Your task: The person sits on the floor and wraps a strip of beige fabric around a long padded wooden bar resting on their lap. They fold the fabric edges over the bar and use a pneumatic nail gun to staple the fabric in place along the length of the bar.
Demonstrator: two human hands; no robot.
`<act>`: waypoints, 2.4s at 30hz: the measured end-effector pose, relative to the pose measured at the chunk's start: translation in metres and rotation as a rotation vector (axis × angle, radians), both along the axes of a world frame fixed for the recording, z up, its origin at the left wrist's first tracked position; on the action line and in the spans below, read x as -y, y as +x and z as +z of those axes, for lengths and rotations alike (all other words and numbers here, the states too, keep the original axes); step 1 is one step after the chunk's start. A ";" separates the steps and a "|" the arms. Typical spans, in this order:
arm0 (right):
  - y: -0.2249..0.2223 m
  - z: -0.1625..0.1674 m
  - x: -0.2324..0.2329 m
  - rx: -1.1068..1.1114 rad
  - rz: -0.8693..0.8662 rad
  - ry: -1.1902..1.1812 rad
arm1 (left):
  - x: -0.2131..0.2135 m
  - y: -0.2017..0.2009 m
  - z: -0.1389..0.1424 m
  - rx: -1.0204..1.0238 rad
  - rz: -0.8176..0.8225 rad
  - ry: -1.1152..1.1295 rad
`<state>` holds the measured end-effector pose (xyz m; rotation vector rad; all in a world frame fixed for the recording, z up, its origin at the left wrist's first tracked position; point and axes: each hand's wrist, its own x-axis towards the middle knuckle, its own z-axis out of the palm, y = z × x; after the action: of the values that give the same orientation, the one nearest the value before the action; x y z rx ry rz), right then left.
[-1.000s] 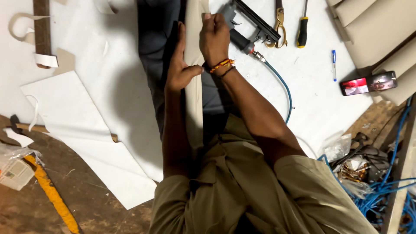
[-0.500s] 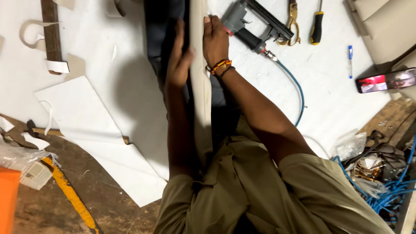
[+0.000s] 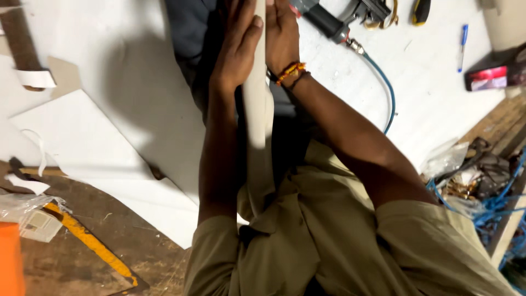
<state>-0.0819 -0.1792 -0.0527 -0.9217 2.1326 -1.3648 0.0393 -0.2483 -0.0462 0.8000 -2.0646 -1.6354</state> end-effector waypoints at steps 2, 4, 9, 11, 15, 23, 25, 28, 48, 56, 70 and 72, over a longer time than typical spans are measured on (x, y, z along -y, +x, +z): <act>-0.001 -0.008 -0.002 -0.008 -0.014 0.086 | 0.001 0.004 0.009 0.158 -0.023 -0.005; -0.001 -0.008 0.001 0.026 -0.015 0.175 | 0.005 0.009 0.014 0.066 -0.046 -0.156; 0.010 0.017 0.010 -0.046 -0.021 0.129 | 0.015 0.016 0.004 0.137 0.309 0.396; 0.011 0.023 0.010 -0.036 -0.039 0.144 | 0.014 0.008 -0.005 0.061 0.237 -0.146; 0.009 0.015 0.006 -0.124 -0.041 0.006 | 0.006 0.002 -0.003 -0.095 0.124 0.188; 0.001 0.012 0.011 -0.143 0.178 0.005 | -0.017 0.008 0.067 0.139 0.185 -0.485; 0.006 0.019 0.012 -0.120 0.105 0.016 | -0.017 0.008 0.080 0.251 0.192 -0.508; 0.017 0.022 0.013 0.000 0.067 0.211 | -0.017 0.011 0.091 0.510 0.161 -0.355; -0.159 -0.023 -0.071 -0.600 0.395 0.329 | -0.026 -0.009 0.091 0.735 0.053 -0.354; -0.160 0.127 -0.052 0.290 0.513 0.341 | -0.025 -0.008 0.087 0.754 0.060 -0.324; -0.147 0.131 -0.034 -0.279 0.823 0.203 | -0.027 -0.001 0.074 0.689 0.098 -0.320; -0.147 0.132 -0.035 -0.253 0.787 0.319 | -0.026 -0.002 0.073 0.672 0.105 -0.323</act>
<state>-0.2292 -0.1443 0.0797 -1.6134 1.7482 -0.5246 0.0370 -0.2220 0.0268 1.4445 -2.5707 -1.0045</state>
